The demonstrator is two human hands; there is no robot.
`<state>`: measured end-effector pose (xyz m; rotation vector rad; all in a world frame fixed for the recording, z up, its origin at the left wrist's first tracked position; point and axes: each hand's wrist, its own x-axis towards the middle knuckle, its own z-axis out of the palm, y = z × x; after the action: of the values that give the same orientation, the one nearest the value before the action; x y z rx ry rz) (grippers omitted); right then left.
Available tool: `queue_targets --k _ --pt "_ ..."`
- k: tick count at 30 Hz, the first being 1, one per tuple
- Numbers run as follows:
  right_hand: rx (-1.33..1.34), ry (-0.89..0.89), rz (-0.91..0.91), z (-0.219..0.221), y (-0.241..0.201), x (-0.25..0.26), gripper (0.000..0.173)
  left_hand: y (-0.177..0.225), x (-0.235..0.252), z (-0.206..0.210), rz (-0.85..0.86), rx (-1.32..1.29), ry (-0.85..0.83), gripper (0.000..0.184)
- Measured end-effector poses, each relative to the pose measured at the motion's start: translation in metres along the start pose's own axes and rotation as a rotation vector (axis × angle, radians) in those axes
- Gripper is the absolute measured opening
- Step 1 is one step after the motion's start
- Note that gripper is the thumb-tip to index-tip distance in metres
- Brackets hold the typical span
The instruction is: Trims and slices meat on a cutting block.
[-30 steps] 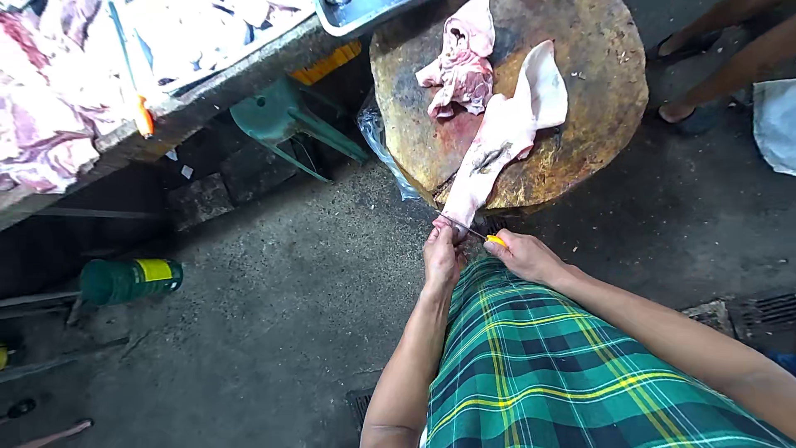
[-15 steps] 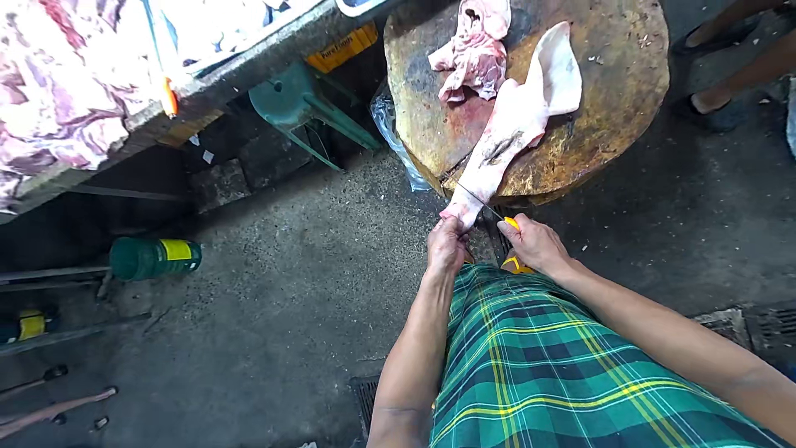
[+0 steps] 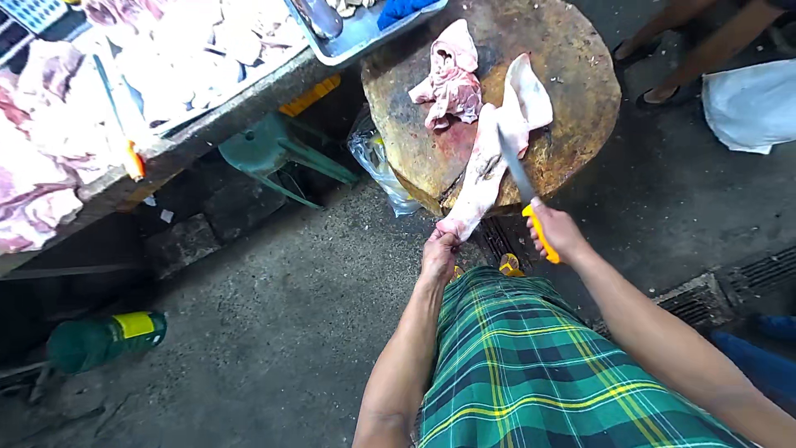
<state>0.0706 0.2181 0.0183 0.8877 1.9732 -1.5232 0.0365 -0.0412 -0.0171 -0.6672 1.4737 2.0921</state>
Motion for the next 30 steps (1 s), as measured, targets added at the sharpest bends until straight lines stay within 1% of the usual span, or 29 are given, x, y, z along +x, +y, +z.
queue_targets --k 2,4,6,9,11,13,14,15,16,17,18,20,22,23,25,27,28,30 --pt "0.367 -0.102 0.086 -0.013 0.008 0.019 0.075 0.003 0.008 -0.004 -0.050 -0.083 -0.039 0.025" --pt "0.615 -0.202 0.076 -0.017 0.023 0.035 0.071 0.005 0.014 -0.007 -0.126 -0.150 -0.068 0.021" --pt "0.682 -0.204 0.064 -0.013 0.042 0.040 0.069 0.007 0.018 -0.011 -0.210 -0.215 -0.093 0.018" --pt "0.643 -0.133 0.085 -0.006 0.072 0.027 0.071 0.013 0.021 -0.016 -0.268 -0.232 -0.089 0.018" --pt "0.579 -0.088 0.108 -0.003 0.094 0.013 0.073 0.012 0.022 -0.018 -0.187 -0.160 -0.070 0.024" --pt "0.519 -0.031 0.123 -0.001 0.106 -0.003 0.074 0.011 0.020 -0.017 -0.028 -0.019 -0.030 0.043" --pt "0.489 0.003 0.135 0.002 0.108 -0.011 0.074 0.012 0.016 -0.017 0.052 0.065 -0.029 0.047" --pt "0.465 0.037 0.149 0.006 0.108 -0.017 0.074 0.013 0.009 -0.019 0.129 0.169 -0.065 0.043" --pt "0.443 0.064 0.160 0.008 0.108 -0.022 0.074 0.014 0.001 -0.022 0.191 0.300 -0.129 0.033" --pt "0.422 0.083 0.165 0.010 0.108 -0.025 0.073 0.016 -0.003 -0.025 0.247 0.424 -0.183 0.028" --pt "0.406 0.094 0.162 0.011 0.107 -0.027 0.073 0.018 -0.004 -0.026 0.295 0.543 -0.211 0.028" --pt "0.378 0.113 0.145 0.011 0.106 -0.028 0.073 0.019 0.000 -0.026 0.375 0.764 -0.236 0.036" --pt "0.353 0.130 0.123 0.012 0.106 -0.027 0.072 0.019 0.005 -0.023 0.455 0.962 -0.194 0.053" --pt "0.339 0.137 0.111 0.012 0.106 -0.027 0.071 0.019 0.006 -0.021 0.480 1.045 -0.171 0.055" --pt "0.295 0.151 0.084 0.011 0.104 -0.028 0.068 0.019 0.008 -0.017 0.534 1.179 -0.116 0.051" --pt "0.202 0.185 0.054 0.012 0.100 -0.032 0.060 0.015 0.009 -0.019 0.582 1.240 -0.055 0.041" --pt "0.127 0.210 0.033 0.013 0.098 -0.034 0.057 0.014 0.010 -0.021 0.599 1.252 -0.027 0.036" --pt "-0.079 0.255 -0.026 0.013 0.090 -0.039 0.058 0.012 0.010 -0.025 0.629 1.235 -0.008 0.029"
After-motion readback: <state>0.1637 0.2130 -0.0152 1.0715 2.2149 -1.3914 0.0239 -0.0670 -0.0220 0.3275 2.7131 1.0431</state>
